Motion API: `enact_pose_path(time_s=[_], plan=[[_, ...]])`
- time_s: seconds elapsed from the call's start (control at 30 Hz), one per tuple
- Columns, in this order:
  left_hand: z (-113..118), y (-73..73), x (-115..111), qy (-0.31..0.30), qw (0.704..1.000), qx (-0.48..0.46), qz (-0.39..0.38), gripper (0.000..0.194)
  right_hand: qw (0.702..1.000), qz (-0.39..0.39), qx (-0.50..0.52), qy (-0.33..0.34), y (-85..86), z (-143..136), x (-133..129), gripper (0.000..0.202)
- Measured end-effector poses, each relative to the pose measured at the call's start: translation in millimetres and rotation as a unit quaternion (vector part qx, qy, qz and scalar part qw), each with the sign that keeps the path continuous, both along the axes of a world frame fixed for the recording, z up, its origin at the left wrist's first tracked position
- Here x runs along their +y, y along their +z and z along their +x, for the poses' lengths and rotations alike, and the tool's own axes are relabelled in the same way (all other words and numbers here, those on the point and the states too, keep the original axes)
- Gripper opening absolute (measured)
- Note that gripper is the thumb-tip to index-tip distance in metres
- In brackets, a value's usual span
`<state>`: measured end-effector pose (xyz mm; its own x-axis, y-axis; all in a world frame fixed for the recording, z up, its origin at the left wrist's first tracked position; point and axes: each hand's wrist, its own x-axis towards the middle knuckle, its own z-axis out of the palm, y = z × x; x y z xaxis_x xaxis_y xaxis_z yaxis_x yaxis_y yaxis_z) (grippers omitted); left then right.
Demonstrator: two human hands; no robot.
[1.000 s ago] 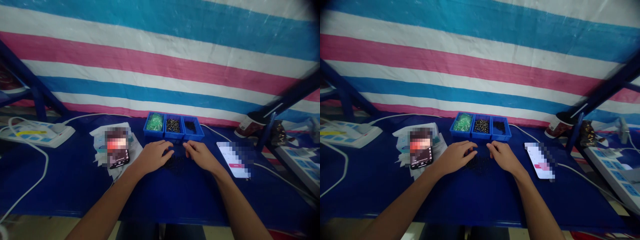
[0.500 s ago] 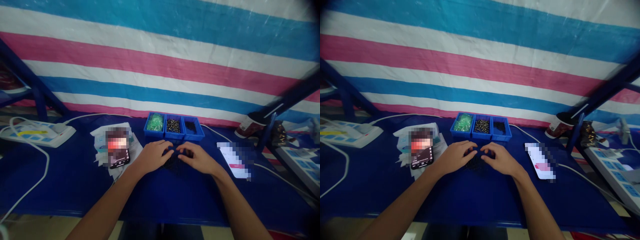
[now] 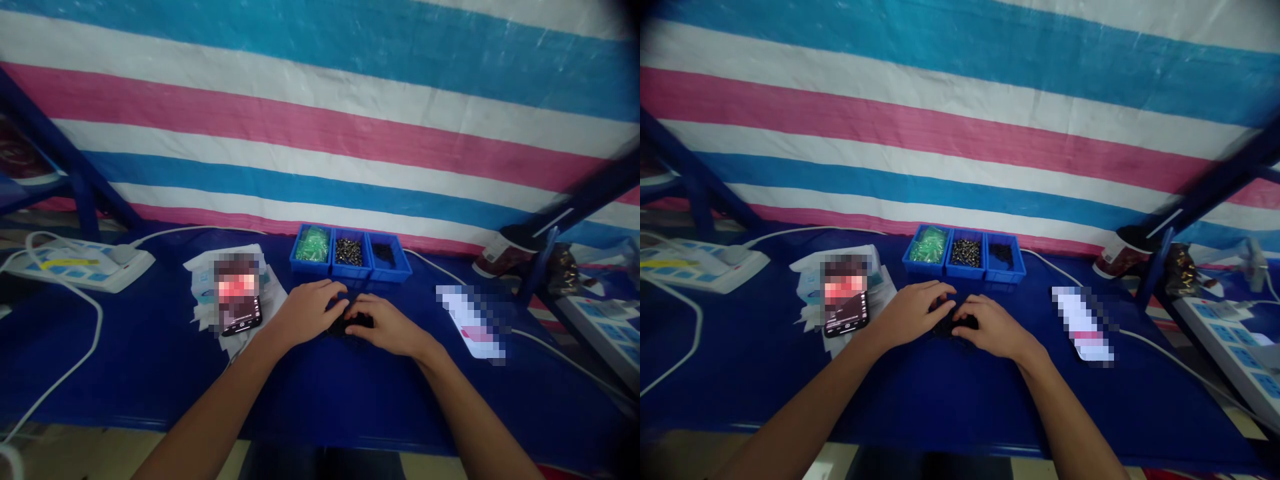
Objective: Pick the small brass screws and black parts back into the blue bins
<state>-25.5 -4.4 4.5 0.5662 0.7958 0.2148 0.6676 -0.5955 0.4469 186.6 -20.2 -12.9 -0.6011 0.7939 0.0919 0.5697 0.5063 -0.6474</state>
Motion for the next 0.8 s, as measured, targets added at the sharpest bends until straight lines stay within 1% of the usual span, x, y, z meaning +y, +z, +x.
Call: enact_pose_path(time_s=[0.07, 0.2, 0.37, 0.57, 0.8], plan=[[-0.3, -0.9, 0.1, -0.001, 1.000, 0.002, -0.002, 0.024, 1.000, 0.001, -0.001, 0.002, -1.6, 0.2, 0.2, 0.014], [0.3, -0.6, -0.2, -0.006, 1.000, 0.007, -0.003, 0.023, 1.000, 0.000, -0.004, 0.009, -1.2, -0.4, -0.5, 0.008], [0.9, -0.1, -0.6, -0.001, 1.000, 0.008, -0.003, 0.023, 1.000, 0.009, -0.010, -0.004, 2.1, -2.0, -2.4, 0.006], [-0.2, -0.1, 0.4, -0.002, 1.000, 0.005, 0.002, 0.023, 1.000, -0.013, 0.007, -0.013, 5.3, -2.3, -2.5, 0.009], [-0.7, -1.2, 1.1, -0.004, 1.000, 0.006, 0.002, 0.023, 0.999, -0.020, 0.032, -0.018, 5.7, -2.5, -2.7, 0.014]])
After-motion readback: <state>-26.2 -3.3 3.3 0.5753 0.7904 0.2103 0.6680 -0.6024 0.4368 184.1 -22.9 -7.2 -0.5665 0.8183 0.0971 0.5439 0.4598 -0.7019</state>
